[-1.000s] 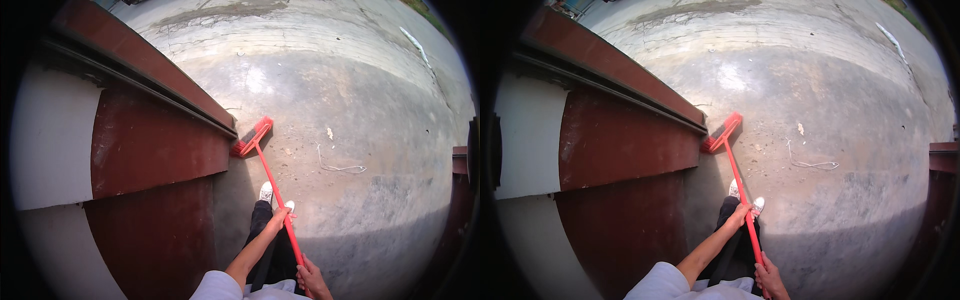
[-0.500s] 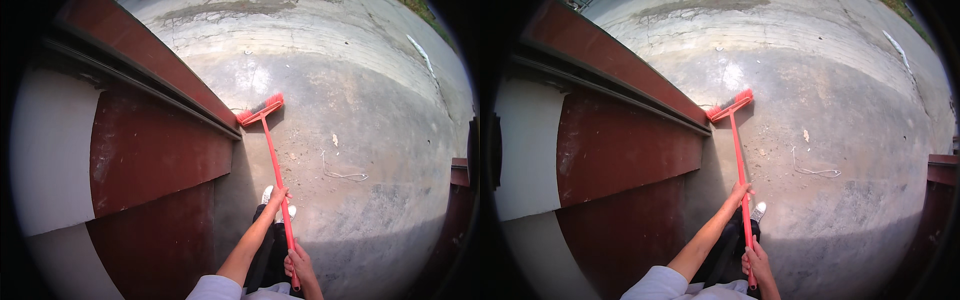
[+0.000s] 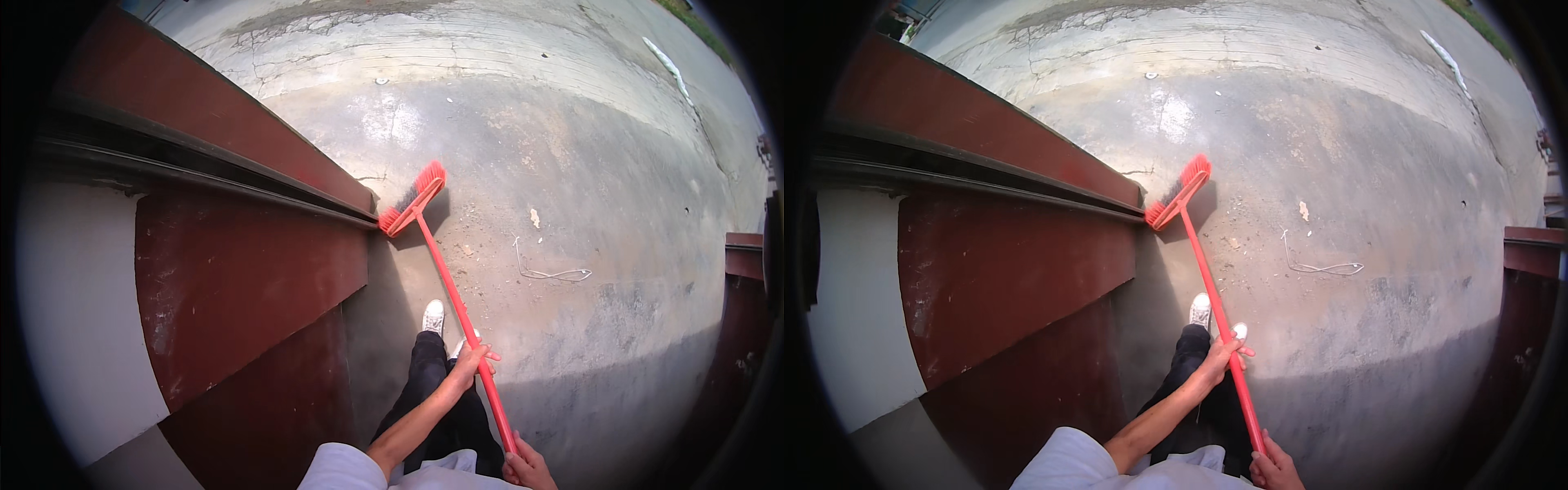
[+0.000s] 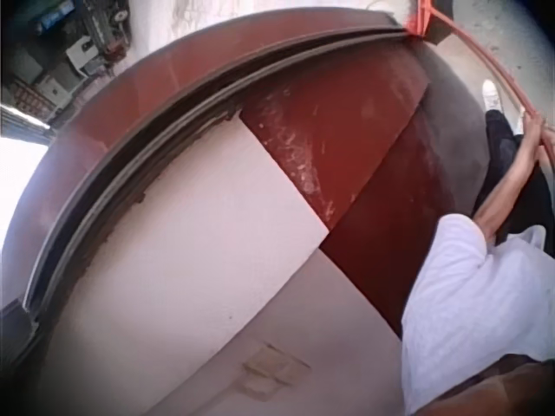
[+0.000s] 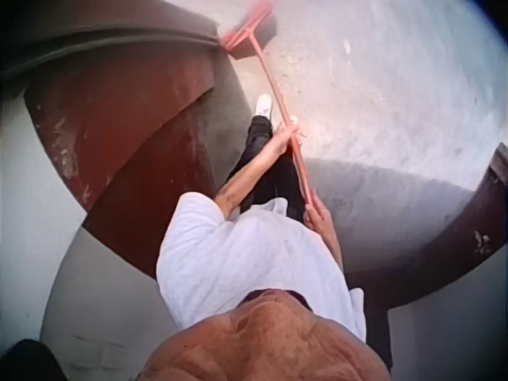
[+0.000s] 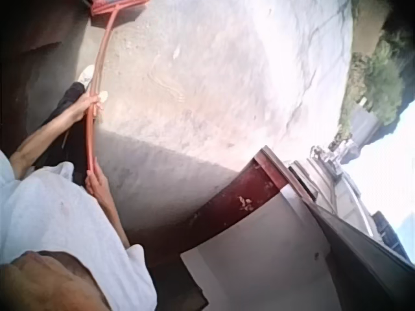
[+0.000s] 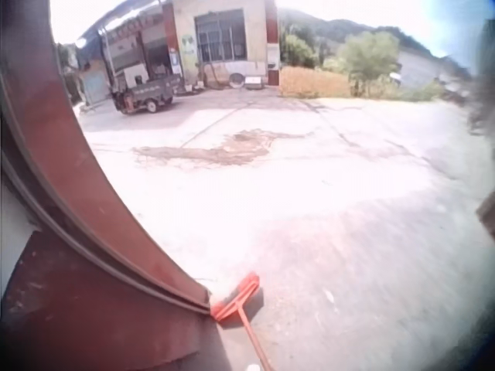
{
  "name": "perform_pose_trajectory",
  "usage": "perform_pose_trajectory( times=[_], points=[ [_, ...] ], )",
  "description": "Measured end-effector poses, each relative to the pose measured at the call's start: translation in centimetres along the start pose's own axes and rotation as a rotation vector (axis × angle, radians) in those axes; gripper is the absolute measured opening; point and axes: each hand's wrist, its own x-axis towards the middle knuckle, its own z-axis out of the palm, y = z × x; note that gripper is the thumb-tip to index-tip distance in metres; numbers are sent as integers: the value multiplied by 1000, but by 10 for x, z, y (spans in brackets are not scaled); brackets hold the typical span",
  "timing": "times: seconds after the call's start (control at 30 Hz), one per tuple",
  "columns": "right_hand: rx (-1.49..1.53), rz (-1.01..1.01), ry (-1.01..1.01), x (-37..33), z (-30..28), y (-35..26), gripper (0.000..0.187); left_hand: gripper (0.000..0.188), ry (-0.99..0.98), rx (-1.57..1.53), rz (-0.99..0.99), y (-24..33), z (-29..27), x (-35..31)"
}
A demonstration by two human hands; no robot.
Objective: The person sweeps a concrete floor with a red broom, moving debris toward the doorway. The camera wearer sweeps along the wall and then across the open area, gathering dust and small items into a pile near the exit.
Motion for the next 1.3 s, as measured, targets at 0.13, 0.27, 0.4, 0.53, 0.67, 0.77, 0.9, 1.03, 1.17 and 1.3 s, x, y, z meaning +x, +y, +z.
perform_pose_trajectory(
  times=[0.13, 0.27, 0.4, 0.53, 0.67, 0.77, 0.9, 1.03, 1.17, 1.3],
  points=[
    [41, 58, 1, 4, 2, -4, 45, 23, -6, 37, -196, -17, -20, 17],
    [-221, -208, 157, -26, -9, 11, 44, 34, -108, -38, -271, -27, 16, 3],
    [-553, -459, 128, -55, -22, 4, 44, 48, -101, -106, -246, -26, 37, -37],
    [-34, 199, 34, -64, -4, -52, 44, 27, 5, -156, -261, -41, -1, -40],
    [21, 226, 66, -60, -2, -51, 45, 20, -21, -193, -381, -68, -8, -16],
    [-96, 173, 165, -77, -9, -40, 45, 26, -82, -173, -370, -74, 33, -20],
    [-21, 145, 244, -107, -15, -27, 45, 35, -183, -167, -280, -75, 70, -30],
    [32, 119, 197, -123, -44, 4, 45, 24, -187, -178, -175, -80, 76, -50],
    [10, 45, 73, -119, -105, 76, 43, 20, -161, -162, -35, -110, 52, -60],
    [-705, -338, 177, -118, -198, 195, 39, 13, -12, 20, -51, -202, 51, -73]
  ],
)
